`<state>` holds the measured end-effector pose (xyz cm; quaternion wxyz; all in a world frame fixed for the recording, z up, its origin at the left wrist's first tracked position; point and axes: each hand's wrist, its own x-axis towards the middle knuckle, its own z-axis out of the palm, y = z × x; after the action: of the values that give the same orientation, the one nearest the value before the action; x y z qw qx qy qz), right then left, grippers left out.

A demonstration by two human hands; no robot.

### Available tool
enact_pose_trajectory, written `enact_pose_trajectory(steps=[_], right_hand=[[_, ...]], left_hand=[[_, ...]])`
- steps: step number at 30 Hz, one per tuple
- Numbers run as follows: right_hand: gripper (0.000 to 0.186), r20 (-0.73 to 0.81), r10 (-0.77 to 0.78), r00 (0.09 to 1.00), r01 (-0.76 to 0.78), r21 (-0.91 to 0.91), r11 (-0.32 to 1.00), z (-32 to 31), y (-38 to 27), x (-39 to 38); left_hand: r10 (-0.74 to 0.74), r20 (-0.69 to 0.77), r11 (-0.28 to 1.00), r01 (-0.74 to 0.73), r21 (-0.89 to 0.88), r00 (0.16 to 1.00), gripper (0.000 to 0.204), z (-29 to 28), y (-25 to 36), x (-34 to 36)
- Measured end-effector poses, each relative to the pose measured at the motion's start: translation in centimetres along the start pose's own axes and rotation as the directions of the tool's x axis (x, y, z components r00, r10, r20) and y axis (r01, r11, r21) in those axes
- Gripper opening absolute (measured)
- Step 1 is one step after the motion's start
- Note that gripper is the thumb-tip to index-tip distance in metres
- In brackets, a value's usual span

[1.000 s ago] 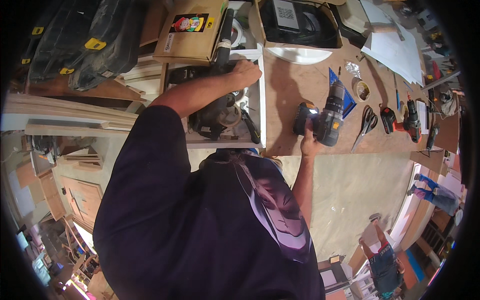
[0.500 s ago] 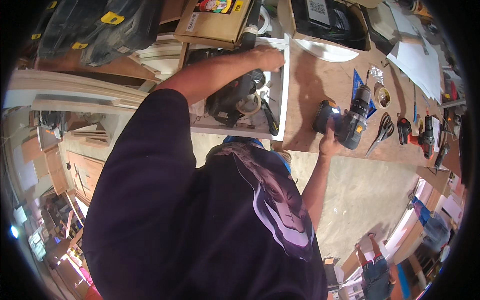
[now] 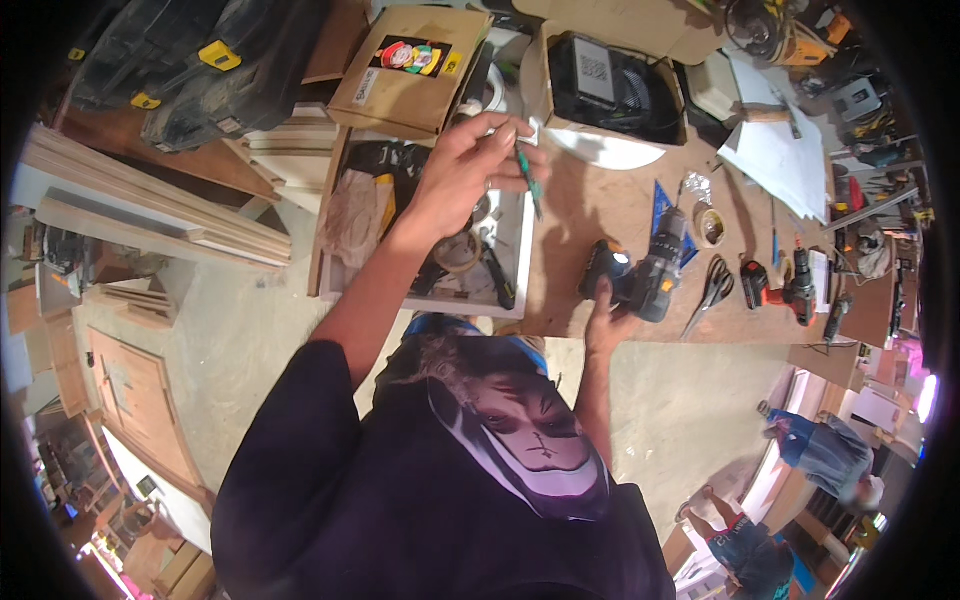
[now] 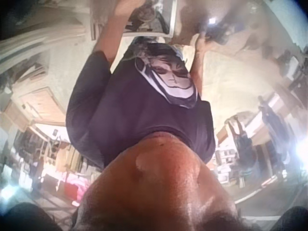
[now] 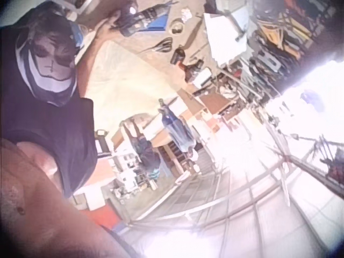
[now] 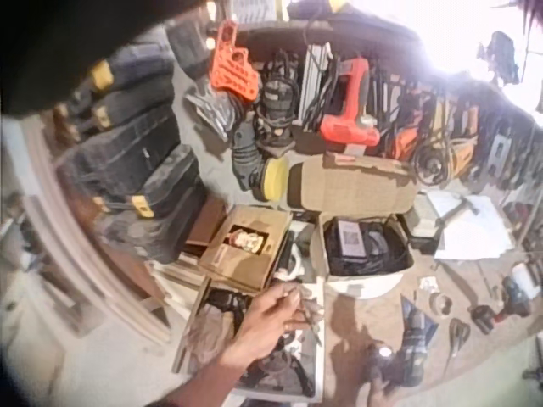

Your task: The person uses a power drill to make a hole in a wooden cabinet, removes the drill bit, and uses an angle grinder to sharpen the tip of a metal bit against a workbench.

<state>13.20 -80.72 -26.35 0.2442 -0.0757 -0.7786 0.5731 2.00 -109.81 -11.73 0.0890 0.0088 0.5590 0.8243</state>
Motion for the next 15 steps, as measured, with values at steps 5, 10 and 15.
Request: enact_pose_trajectory(steps=[5,10,15], right_hand=[[0.041,-0.139,0.020,0.990,-0.052,-0.228,0.972,-1.0,-2.0,-3.9],[0.020,0.231,0.273,0.934,-0.308,0.133,0.942,-0.7,-3.4,-5.7],[0.026,0.389,0.131,0.912,-0.246,0.264,0.933,2.3,-14.3,1.3]], left_hand=[[0.037,-0.019,0.991,-0.040,-0.131,0.999,0.029,1.4,0.3,-1.8],[0.048,0.002,0.974,-0.047,-0.222,0.999,0.028,3.1,0.2,-2.1],[0.044,0.047,0.969,-0.031,-0.244,0.998,0.029,4.1,0.4,-2.8]])
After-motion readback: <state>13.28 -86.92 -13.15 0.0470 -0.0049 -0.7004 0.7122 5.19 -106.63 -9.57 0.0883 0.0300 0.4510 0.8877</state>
